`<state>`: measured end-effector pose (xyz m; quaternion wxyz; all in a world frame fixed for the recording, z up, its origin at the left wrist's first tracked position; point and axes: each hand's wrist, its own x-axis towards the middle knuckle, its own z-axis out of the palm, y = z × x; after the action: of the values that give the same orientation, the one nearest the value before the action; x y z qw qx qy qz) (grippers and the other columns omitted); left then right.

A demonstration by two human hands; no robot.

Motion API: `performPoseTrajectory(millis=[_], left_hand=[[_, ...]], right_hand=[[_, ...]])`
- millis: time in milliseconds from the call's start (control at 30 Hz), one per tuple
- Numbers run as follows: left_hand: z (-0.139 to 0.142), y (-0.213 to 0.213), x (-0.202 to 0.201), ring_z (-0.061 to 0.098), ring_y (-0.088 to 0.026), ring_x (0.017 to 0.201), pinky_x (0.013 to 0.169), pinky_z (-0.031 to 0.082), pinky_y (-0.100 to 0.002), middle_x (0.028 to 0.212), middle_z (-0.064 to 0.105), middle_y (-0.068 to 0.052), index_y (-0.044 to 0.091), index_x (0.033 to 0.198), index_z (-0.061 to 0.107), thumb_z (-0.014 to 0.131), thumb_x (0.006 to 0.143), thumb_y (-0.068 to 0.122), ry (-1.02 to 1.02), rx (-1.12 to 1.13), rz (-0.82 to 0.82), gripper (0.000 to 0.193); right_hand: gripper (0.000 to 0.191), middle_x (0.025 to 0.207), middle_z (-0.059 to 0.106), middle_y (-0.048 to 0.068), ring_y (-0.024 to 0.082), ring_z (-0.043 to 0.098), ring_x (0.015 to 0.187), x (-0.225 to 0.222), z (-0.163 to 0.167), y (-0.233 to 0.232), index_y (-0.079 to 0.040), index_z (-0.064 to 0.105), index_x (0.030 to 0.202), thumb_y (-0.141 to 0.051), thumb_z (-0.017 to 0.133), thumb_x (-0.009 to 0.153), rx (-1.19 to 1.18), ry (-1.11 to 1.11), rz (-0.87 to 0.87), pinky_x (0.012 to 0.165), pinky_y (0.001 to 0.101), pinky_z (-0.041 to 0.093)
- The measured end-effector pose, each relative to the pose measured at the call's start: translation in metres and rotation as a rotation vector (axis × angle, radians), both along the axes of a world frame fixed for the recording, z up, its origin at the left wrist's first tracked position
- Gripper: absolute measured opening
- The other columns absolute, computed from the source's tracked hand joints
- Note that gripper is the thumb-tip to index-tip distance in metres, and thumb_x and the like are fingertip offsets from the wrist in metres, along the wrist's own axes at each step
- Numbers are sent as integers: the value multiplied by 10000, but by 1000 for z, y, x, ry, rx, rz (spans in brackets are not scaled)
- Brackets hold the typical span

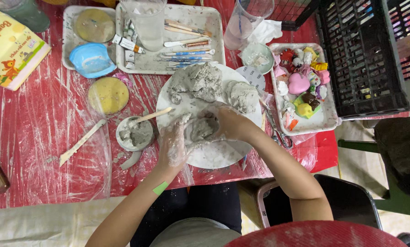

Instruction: The person kneads and presses gray clay on a round turntable, folding and compressing the clay mass by hand. They occasionally dip a wooden stick into a small bowl of water and add moisture to the clay while continuing to work the mass.

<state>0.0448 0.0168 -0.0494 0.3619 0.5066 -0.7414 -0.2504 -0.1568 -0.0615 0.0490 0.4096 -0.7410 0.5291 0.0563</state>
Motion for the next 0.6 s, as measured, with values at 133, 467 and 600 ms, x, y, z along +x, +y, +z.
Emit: performPoseTrajectory(millis=[133, 467, 600], left_hand=[[21, -5, 0, 326, -471, 1427, 1175, 272, -593, 1538, 363, -227, -1, 1450, 446, 922, 642, 396, 16, -109, -6, 1018], [13, -7, 3, 312, -429, 1465, 1201, 273, -558, 1571, 395, -161, -8, 1275, 624, 888, 691, 326, -90, -92, -40, 723], [14, -10, 4, 311, -443, 1437, 1179, 259, -576, 1548, 381, -180, -55, 1365, 575, 868, 739, 391, -106, -84, -55, 823]], right_hand=[[916, 1421, 434, 201, 374, 464, 1327, 12, 1, 20, -85, 428, 1462, -230, 928, 709, -143, 173, 5, 1109, 414, 395], [1122, 1491, 328, 384, 483, 286, 1459, -33, -90, 14, 53, 136, 1526, -244, 894, 754, -286, 169, 147, 1167, 495, 307], [1054, 1534, 464, 209, 363, 428, 1448, -38, -104, 21, -47, 107, 1617, -153, 776, 810, -102, 237, 81, 1142, 442, 391]])
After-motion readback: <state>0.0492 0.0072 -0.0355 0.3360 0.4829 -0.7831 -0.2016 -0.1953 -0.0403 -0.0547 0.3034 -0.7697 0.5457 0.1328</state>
